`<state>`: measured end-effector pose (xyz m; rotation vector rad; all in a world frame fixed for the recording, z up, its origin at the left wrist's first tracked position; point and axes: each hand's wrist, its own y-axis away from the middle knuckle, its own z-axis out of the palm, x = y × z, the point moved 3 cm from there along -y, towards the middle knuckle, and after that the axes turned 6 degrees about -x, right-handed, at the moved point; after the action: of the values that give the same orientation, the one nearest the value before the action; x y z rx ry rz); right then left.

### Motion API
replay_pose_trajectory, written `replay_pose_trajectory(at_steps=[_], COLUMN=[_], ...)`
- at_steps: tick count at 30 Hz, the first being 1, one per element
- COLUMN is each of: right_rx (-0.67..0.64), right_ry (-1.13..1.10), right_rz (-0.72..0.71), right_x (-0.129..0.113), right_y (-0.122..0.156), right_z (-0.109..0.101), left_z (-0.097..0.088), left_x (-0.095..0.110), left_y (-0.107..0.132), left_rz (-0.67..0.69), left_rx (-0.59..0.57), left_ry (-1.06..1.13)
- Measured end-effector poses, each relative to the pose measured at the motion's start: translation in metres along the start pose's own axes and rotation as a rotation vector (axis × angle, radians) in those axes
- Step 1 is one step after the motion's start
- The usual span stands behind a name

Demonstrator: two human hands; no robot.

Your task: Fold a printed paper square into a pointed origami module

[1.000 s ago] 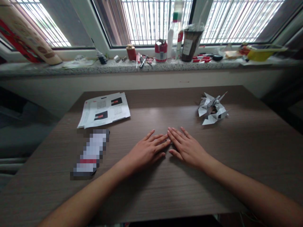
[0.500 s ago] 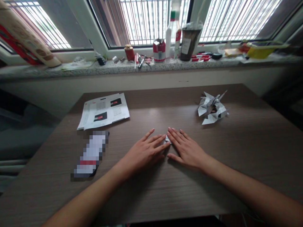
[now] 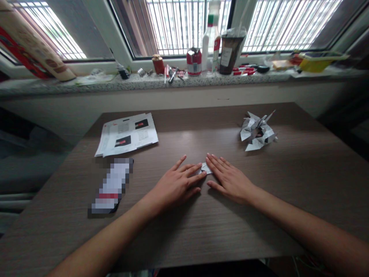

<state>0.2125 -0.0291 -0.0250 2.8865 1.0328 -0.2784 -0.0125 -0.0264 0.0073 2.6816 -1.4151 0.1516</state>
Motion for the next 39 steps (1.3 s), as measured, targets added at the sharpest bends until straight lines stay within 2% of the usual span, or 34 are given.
replay_pose_trajectory(at_steps=[5, 9, 12, 15, 20, 25, 34, 39], right_rx=[0.060, 0.063, 0.087, 0.090, 0.024, 0.011, 0.040, 0.028], right_ry=[0.035, 0.041, 0.037, 0.031, -0.003, -0.016, -0.012, 0.006], right_rz=[0.087, 0.081, 0.095, 0.030, -0.060, -0.050, -0.039, -0.026], right_x=[0.025, 0.031, 0.024, 0.008, -0.016, -0.016, -0.018, -0.018], right_y=[0.012, 0.016, 0.014, 0.008, -0.001, -0.002, -0.001, -0.001], right_z=[0.003, 0.000, -0.008, -0.013, -0.003, 0.005, 0.002, 0.003], left_z=[-0.001, -0.001, -0.001, -0.001, -0.001, 0.000, -0.001, 0.000], left_x=[0.001, 0.002, 0.001, 0.000, -0.001, 0.002, -0.001, 0.000], left_y=[-0.001, -0.003, -0.004, -0.004, -0.003, -0.003, -0.005, -0.005], left_rz=[0.004, 0.013, 0.017, 0.016, 0.023, 0.022, 0.058, 0.069], left_rx=[0.034, 0.044, 0.044, 0.040, 0.022, 0.024, 0.084, 0.061], left_ry=[-0.001, -0.013, -0.014, -0.008, 0.011, -0.002, 0.025, -0.003])
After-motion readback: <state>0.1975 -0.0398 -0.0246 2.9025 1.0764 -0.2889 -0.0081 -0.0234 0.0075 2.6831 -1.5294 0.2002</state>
